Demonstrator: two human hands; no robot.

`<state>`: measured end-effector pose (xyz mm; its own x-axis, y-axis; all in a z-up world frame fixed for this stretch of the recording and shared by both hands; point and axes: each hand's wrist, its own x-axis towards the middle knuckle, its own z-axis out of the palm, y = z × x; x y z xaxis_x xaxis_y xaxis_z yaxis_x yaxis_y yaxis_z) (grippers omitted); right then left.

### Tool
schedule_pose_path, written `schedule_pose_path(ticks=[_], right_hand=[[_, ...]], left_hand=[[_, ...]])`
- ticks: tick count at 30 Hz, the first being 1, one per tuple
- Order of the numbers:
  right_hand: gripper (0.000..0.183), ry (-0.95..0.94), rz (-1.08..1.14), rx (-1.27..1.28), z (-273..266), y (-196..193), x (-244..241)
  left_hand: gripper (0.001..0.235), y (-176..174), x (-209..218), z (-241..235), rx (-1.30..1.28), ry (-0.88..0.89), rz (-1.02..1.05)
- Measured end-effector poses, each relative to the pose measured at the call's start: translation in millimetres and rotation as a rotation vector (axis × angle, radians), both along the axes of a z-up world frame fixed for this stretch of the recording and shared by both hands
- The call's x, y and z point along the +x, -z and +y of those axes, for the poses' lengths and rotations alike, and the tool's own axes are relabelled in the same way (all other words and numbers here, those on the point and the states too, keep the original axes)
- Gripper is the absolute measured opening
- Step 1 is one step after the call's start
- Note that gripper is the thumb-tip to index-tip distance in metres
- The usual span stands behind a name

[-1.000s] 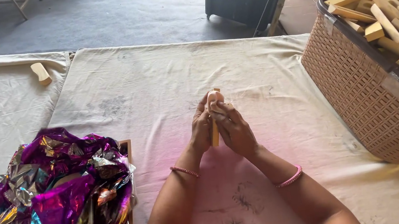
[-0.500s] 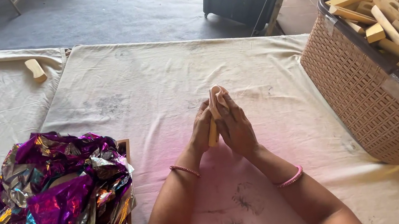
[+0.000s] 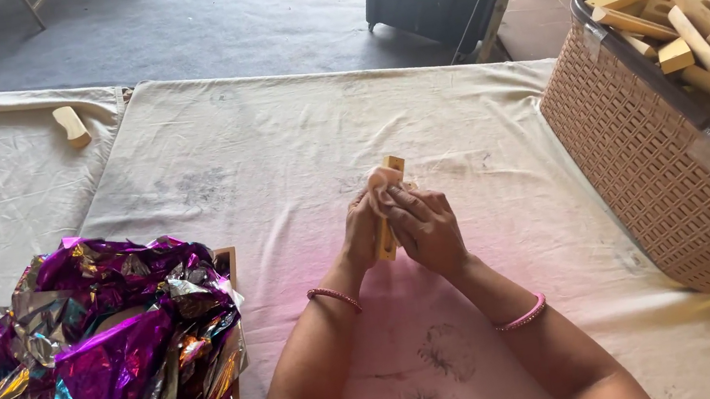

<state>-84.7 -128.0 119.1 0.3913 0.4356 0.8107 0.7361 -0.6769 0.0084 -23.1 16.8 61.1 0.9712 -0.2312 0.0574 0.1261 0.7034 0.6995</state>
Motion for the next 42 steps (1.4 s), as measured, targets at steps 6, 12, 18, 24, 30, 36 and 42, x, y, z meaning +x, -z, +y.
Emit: schedule_pose_path(ticks=[6,12,18,24,30,36,42], right_hand=[[0.028,-0.231,0.036,-0.062,2.5,-7.9,-8.5],[0.034,0.044,0.051,0.102,-1.3,-0.7,4.7],[0.035,-0.192,0.018,-0.075,7.7,-0.3,-1.2],[0.023,-0.181,0.002,-0.036,-2.3,45.6,24.4],[0.025,0.08,0.03,0.281,-12.9,-8.7,6.2],[0.022,-0.112,0.052,0.123,-6.8,6.8,8.3],[0.023,0.029,0.208,0.079,-12.9,32.9,17.8]], left_hand=[[0.04,0.2,-0.3,3.3,-0.032,-0.056,0.087],[0.035,15.1,2.6,-0.6,0.003,0.035,-0.063],[0.04,-12.5,-11.6,5.9,-0.094,-0.089,-0.083],[0.035,11.4,-6.3,3.7,-0.099,-0.065,-0.115],[0.037,1.5,-17.2,-11.7,0.178,0.073,-0.174],[0.041,18.8,-7.8,-7.9,-0.027,-0.071,-0.209],[0.06,-23.6,-16.9,7.2,0.34,-0.418,-0.113]])
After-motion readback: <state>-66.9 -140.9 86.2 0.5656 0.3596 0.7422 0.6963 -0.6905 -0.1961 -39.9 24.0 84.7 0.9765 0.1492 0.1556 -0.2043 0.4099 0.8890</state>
